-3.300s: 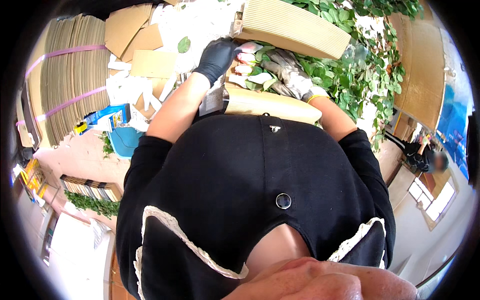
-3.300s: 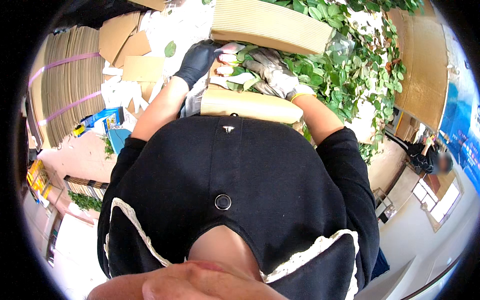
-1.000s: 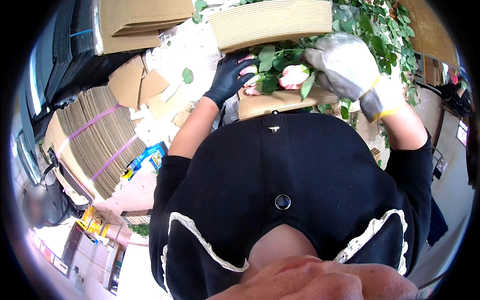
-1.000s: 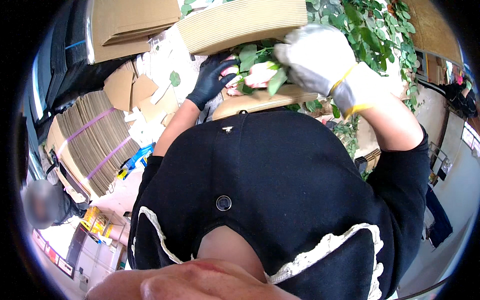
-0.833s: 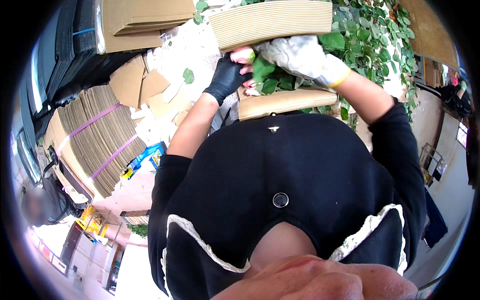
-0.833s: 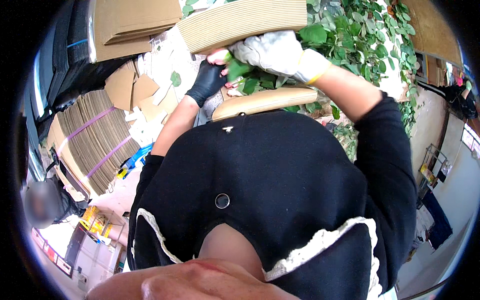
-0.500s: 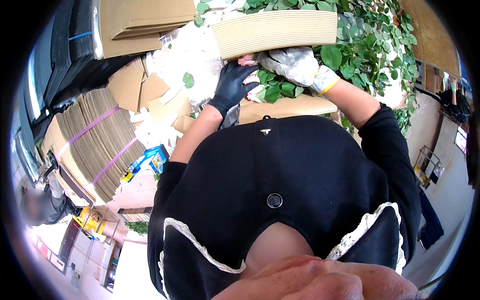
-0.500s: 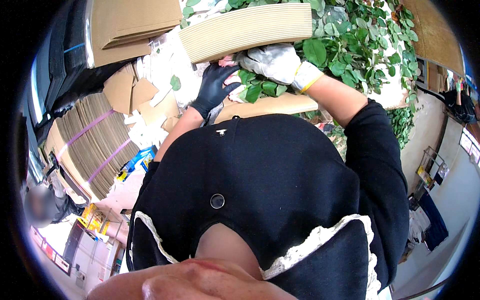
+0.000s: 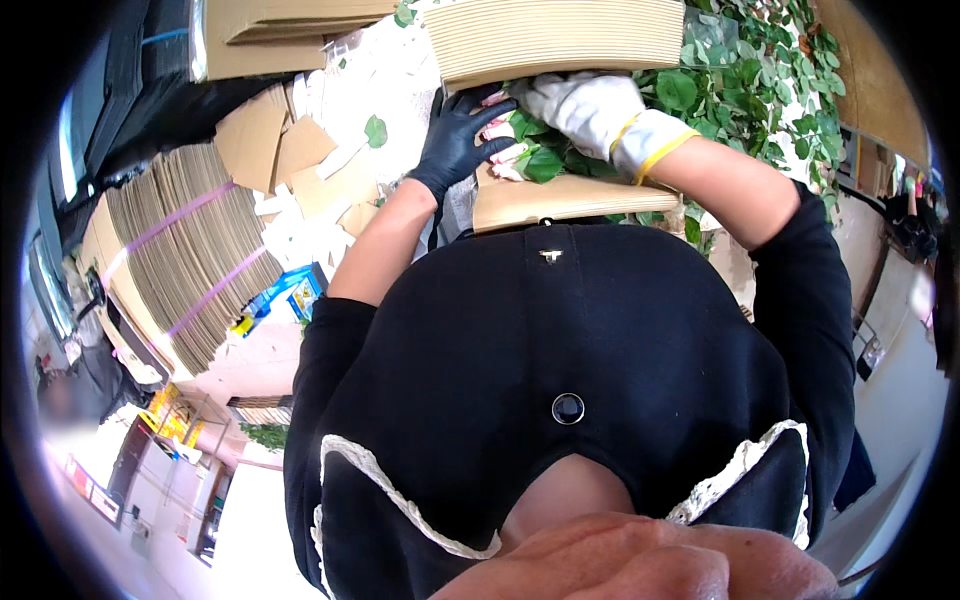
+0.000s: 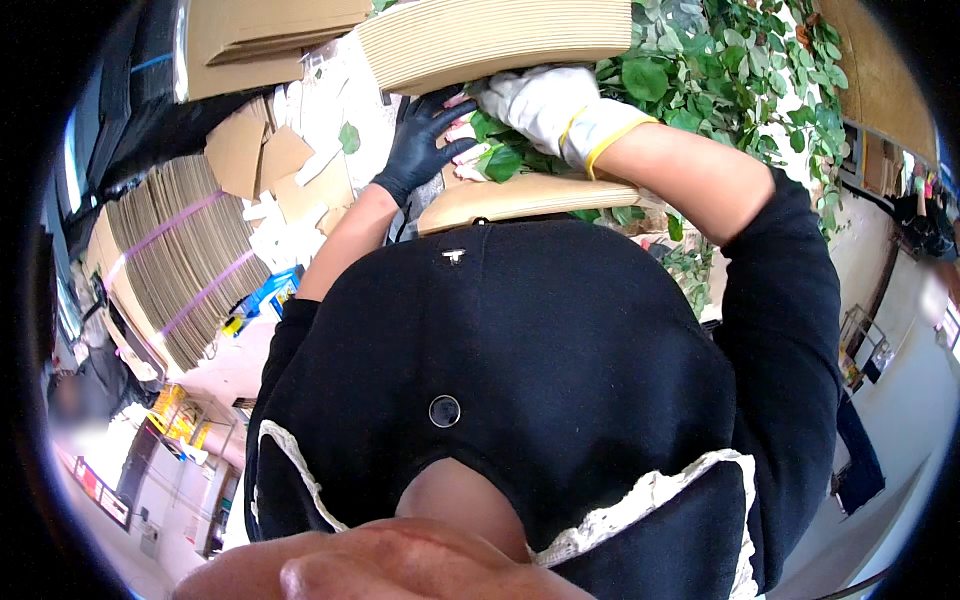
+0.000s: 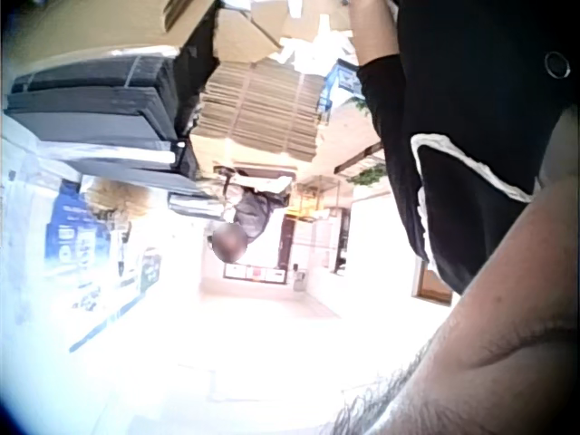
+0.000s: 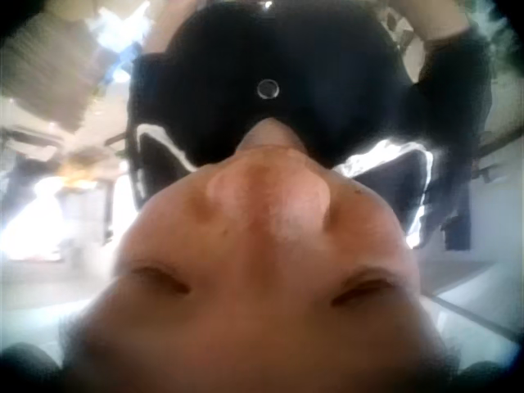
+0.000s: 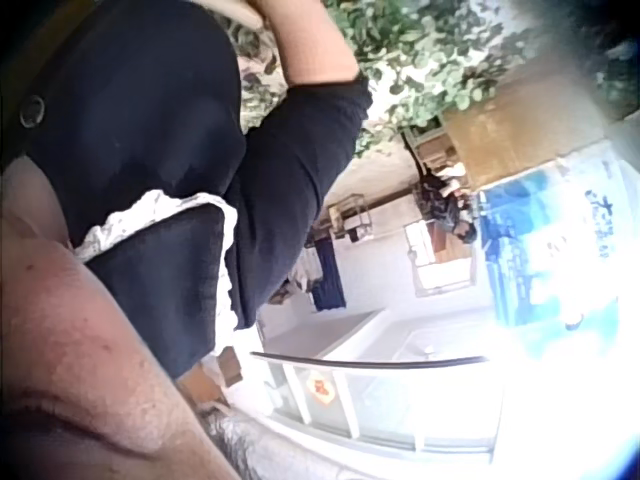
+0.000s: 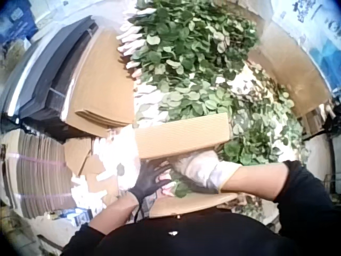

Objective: The person arranges pink roses and green foliage into a black rectangular box. They place the flowers and leaves into the box, adjust their positions, and then wrap the box in clear plastic film. Finally, they place the wrapped box into a larger cardboard box.

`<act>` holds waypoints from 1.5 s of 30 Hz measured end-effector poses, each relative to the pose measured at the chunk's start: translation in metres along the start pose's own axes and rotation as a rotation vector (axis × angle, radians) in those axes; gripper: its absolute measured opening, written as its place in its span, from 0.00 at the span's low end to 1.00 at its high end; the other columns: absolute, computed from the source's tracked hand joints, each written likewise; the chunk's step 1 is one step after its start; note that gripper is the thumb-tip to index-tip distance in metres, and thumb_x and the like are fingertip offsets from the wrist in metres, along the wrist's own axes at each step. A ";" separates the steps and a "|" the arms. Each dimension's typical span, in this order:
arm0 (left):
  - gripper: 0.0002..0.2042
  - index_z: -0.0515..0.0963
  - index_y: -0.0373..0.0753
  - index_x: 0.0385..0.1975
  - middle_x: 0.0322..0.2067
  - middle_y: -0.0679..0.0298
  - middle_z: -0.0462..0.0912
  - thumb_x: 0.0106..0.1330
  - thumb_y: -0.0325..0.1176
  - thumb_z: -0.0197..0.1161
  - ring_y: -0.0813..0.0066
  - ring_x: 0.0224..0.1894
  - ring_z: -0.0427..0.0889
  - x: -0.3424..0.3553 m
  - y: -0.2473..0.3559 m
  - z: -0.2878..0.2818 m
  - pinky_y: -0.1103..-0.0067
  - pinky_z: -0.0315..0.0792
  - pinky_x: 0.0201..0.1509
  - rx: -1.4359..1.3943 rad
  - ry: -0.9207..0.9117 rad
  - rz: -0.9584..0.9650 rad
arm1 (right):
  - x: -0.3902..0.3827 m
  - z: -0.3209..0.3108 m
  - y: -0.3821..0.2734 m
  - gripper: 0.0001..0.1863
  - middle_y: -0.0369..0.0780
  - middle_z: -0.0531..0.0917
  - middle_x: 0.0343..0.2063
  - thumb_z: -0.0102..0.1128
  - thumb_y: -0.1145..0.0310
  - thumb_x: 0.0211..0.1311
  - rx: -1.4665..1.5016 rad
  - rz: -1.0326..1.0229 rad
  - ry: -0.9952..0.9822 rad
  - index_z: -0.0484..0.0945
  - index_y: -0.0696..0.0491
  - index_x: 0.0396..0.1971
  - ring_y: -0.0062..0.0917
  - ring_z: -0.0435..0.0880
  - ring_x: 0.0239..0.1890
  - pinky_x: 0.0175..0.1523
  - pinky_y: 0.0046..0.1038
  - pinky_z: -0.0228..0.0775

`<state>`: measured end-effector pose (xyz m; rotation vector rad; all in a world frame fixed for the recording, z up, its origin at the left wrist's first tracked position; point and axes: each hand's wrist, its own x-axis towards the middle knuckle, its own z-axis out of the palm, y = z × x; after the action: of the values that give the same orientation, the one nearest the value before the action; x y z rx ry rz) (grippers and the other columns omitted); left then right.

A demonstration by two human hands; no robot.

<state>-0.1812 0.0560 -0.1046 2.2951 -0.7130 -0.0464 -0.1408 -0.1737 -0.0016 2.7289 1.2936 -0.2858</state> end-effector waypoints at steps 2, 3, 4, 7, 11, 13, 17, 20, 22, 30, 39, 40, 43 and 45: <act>0.24 0.78 0.51 0.56 0.51 0.59 0.81 0.57 0.41 0.70 0.58 0.53 0.75 -0.004 0.004 -0.014 0.66 0.67 0.60 -0.234 -0.029 -0.072 | -0.010 -0.067 0.001 0.24 0.42 0.82 0.45 0.57 0.67 0.59 0.132 0.036 -0.158 0.72 0.49 0.57 0.37 0.85 0.37 0.39 0.33 0.79; 0.23 0.79 0.50 0.55 0.48 0.58 0.82 0.58 0.38 0.69 0.59 0.51 0.76 -0.005 0.009 -0.022 0.68 0.69 0.57 -0.248 0.094 -0.070 | -0.024 -0.090 -0.006 0.22 0.43 0.83 0.42 0.59 0.66 0.58 0.129 0.068 -0.052 0.73 0.50 0.55 0.38 0.85 0.36 0.38 0.34 0.79; 0.21 0.79 0.49 0.55 0.45 0.58 0.83 0.59 0.35 0.68 0.61 0.48 0.78 -0.011 0.015 -0.032 0.71 0.71 0.54 -0.261 0.211 -0.073 | -0.033 -0.102 -0.009 0.21 0.44 0.84 0.38 0.61 0.65 0.58 0.133 0.097 0.051 0.75 0.51 0.52 0.40 0.85 0.35 0.38 0.35 0.79; 0.15 0.83 0.46 0.47 0.23 0.62 0.79 0.58 0.32 0.68 0.65 0.27 0.77 -0.038 0.026 -0.037 0.71 0.72 0.40 -0.250 0.170 -0.306 | -0.043 -0.085 0.000 0.12 0.43 0.82 0.28 0.60 0.63 0.60 0.350 -0.164 0.000 0.79 0.52 0.40 0.40 0.84 0.31 0.36 0.35 0.78; 0.23 0.83 0.52 0.50 0.26 0.63 0.75 0.51 0.41 0.73 0.64 0.32 0.74 -0.015 0.038 -0.017 0.71 0.68 0.38 -0.094 0.144 -0.090 | 0.002 -0.049 -0.016 0.10 0.43 0.81 0.22 0.60 0.62 0.58 0.164 -0.186 -0.331 0.76 0.53 0.29 0.39 0.83 0.25 0.28 0.37 0.76; 0.26 0.81 0.58 0.53 0.30 0.65 0.72 0.49 0.43 0.74 0.64 0.36 0.72 -0.020 0.028 -0.002 0.69 0.66 0.45 0.015 0.031 -0.156 | 0.011 -0.007 -0.018 0.10 0.44 0.82 0.21 0.56 0.62 0.58 0.150 -0.254 -0.302 0.77 0.53 0.31 0.41 0.83 0.24 0.26 0.41 0.75; 0.27 0.79 0.62 0.55 0.36 0.67 0.72 0.51 0.46 0.72 0.64 0.46 0.72 -0.035 0.019 0.013 0.53 0.52 0.66 0.059 0.033 -0.174 | 0.000 0.029 -0.026 0.11 0.47 0.82 0.20 0.54 0.61 0.61 0.399 -0.141 -0.217 0.78 0.52 0.34 0.44 0.82 0.23 0.27 0.44 0.73; 0.28 0.76 0.70 0.57 0.41 0.68 0.74 0.51 0.50 0.71 0.63 0.49 0.71 -0.038 0.017 0.015 0.46 0.40 0.71 0.052 0.011 -0.215 | -0.002 0.034 -0.027 0.11 0.47 0.81 0.18 0.55 0.59 0.61 0.468 -0.124 -0.130 0.78 0.52 0.34 0.44 0.82 0.22 0.26 0.44 0.72; 0.27 0.77 0.70 0.56 0.42 0.68 0.73 0.51 0.50 0.71 0.63 0.51 0.70 -0.034 0.018 0.013 0.47 0.39 0.71 0.016 -0.019 -0.255 | 0.008 0.022 -0.028 0.13 0.46 0.81 0.18 0.57 0.57 0.59 0.356 -0.113 -0.225 0.79 0.52 0.31 0.44 0.82 0.21 0.26 0.41 0.74; 0.27 0.79 0.61 0.55 0.44 0.67 0.74 0.51 0.47 0.73 0.62 0.54 0.69 -0.033 0.017 0.016 0.50 0.38 0.71 -0.035 0.017 -0.281 | 0.017 0.032 -0.010 0.12 0.47 0.81 0.21 0.60 0.62 0.59 0.359 -0.018 0.100 0.74 0.55 0.32 0.43 0.82 0.22 0.26 0.39 0.74; 0.28 0.77 0.66 0.56 0.41 0.70 0.74 0.50 0.47 0.73 0.65 0.51 0.71 -0.037 0.015 0.025 0.49 0.39 0.70 -0.082 0.072 -0.246 | 0.010 0.054 -0.010 0.15 0.51 0.83 0.31 0.63 0.63 0.56 0.600 0.156 0.113 0.78 0.55 0.41 0.47 0.83 0.34 0.38 0.41 0.77; 0.28 0.77 0.69 0.56 0.41 0.71 0.74 0.51 0.49 0.72 0.64 0.49 0.71 -0.038 0.013 0.027 0.48 0.39 0.70 -0.085 0.079 -0.236 | 0.012 0.055 -0.009 0.15 0.51 0.83 0.31 0.63 0.63 0.56 0.561 0.127 0.100 0.79 0.55 0.41 0.47 0.83 0.33 0.37 0.41 0.77; 0.27 0.79 0.66 0.54 0.42 0.71 0.74 0.50 0.51 0.73 0.64 0.51 0.71 -0.039 0.008 0.029 0.50 0.42 0.70 -0.073 0.124 -0.221 | 0.019 0.051 -0.007 0.14 0.50 0.83 0.29 0.64 0.62 0.54 0.703 0.169 0.125 0.79 0.55 0.36 0.47 0.83 0.33 0.39 0.41 0.76; 0.27 0.79 0.65 0.55 0.43 0.70 0.74 0.50 0.51 0.73 0.63 0.52 0.71 -0.040 0.009 0.031 0.50 0.41 0.71 -0.033 0.118 -0.227 | 0.018 0.054 -0.007 0.13 0.50 0.83 0.28 0.63 0.61 0.53 0.765 0.191 0.168 0.79 0.54 0.34 0.47 0.83 0.34 0.41 0.42 0.75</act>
<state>-0.2267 0.0516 -0.1289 2.3160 -0.3868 -0.0278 -0.1422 -0.1652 -0.0583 3.5479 1.1019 -0.6618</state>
